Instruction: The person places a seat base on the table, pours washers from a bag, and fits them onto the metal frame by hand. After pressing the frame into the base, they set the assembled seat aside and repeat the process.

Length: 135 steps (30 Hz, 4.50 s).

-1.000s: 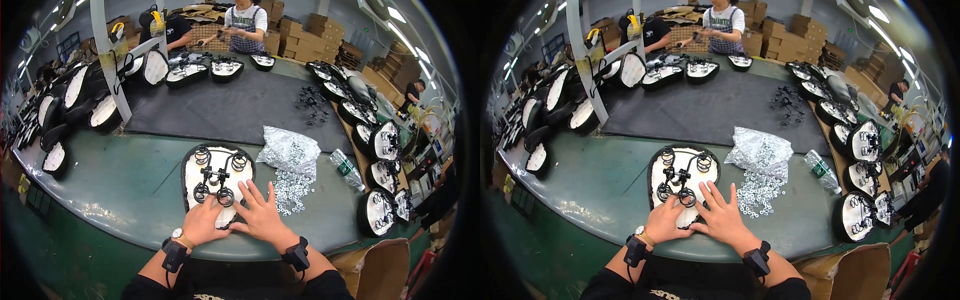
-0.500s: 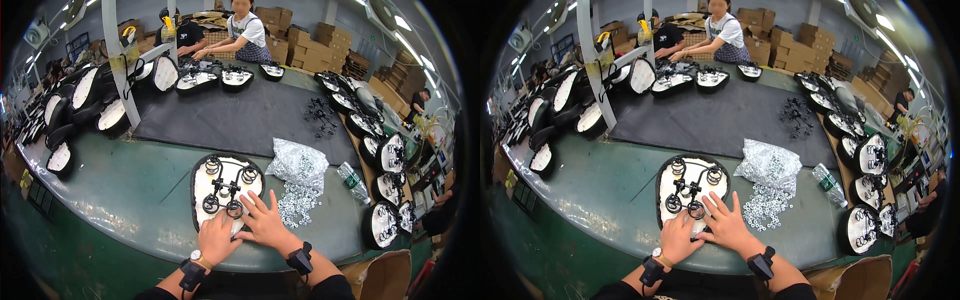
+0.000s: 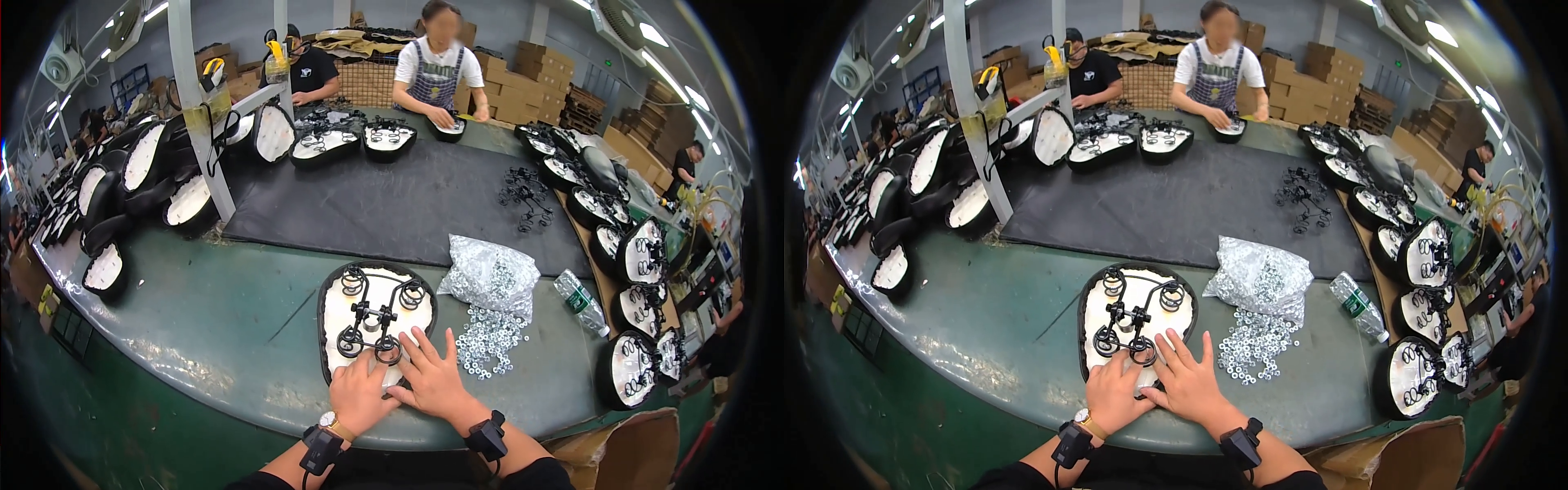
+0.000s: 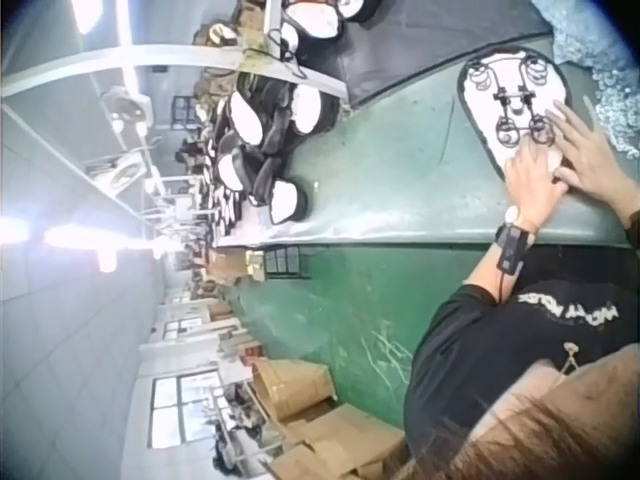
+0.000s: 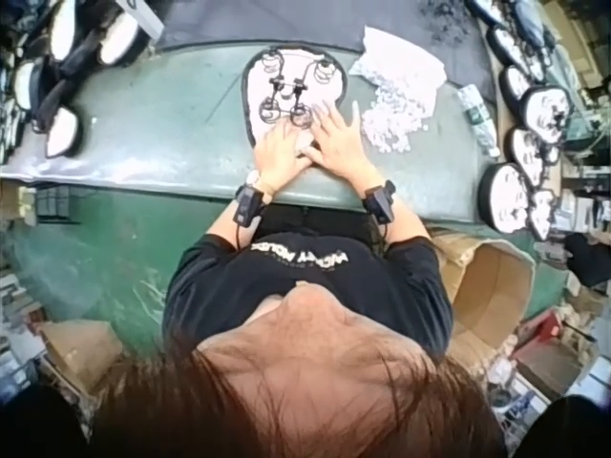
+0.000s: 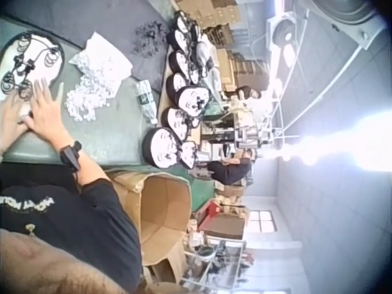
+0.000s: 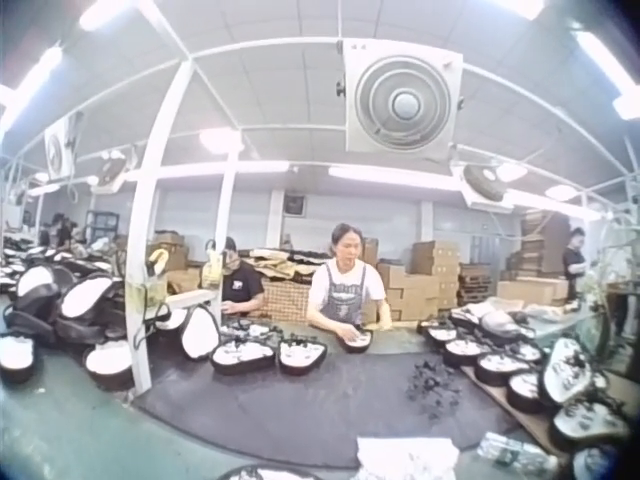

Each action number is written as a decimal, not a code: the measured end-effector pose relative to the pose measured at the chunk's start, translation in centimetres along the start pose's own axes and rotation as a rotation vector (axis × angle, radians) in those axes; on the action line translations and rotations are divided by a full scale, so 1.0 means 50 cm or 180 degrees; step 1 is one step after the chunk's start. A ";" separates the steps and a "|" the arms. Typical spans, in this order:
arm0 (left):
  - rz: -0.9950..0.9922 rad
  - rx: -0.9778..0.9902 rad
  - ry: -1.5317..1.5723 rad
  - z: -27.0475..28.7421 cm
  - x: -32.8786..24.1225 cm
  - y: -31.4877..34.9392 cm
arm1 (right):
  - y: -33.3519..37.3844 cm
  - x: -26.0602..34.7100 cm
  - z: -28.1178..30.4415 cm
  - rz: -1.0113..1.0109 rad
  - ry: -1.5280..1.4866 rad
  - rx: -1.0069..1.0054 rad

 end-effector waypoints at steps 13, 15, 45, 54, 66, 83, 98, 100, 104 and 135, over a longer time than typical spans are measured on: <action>0.0124 0.0142 0.0197 0.002 0.013 -0.001 | -0.021 0.003 0.001 0.0146 -0.0181 -0.0062; 0.0192 0.0120 0.0259 0.004 0.007 -0.004 | -0.020 0.003 0.005 0.0185 -0.0206 -0.0138; 0.0051 0.0100 0.0259 0.006 0.002 -0.001 | 0.005 0.010 -0.031 -0.0337 -0.0073 -0.0163; -0.0019 -0.0062 0.0378 0.003 0.013 -0.001 | -0.027 -0.009 0.016 0.0097 0.0185 -0.0226; 0.0024 -0.0023 0.0380 0.010 0.004 -0.006 | 0.017 -0.017 -0.041 -0.0709 -0.0969 -0.0438; -0.0120 -0.0169 0.0524 0.011 0.016 0.002 | -0.040 -0.035 0.015 0.0378 0.0259 0.0140; -0.0132 -0.0045 0.0441 0.015 0.010 0.003 | 0.018 -0.041 -0.036 -0.0543 -0.1123 -0.0293; -0.0017 0.0014 0.0480 0.014 0.014 0.002 | 0.007 -0.049 -0.028 -0.0459 -0.1087 -0.0216; -0.0034 0.0022 0.0458 0.021 0.017 -0.006 | -0.015 -0.040 0.003 0.0052 -0.0625 -0.0020; -0.0022 0.0089 0.0012 0.004 -0.003 -0.010 | -0.005 -0.013 0.019 0.0285 -0.0178 -0.0173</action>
Point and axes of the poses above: each hand's wrist, its own y-axis away from the middle knuckle, its own z-axis out of the back of the hand, x = y × z, the point moved 4 cm from there along -y, towards the middle knuckle, and after that the axes turned 2 degrees about -x, right-handed, at the moved point
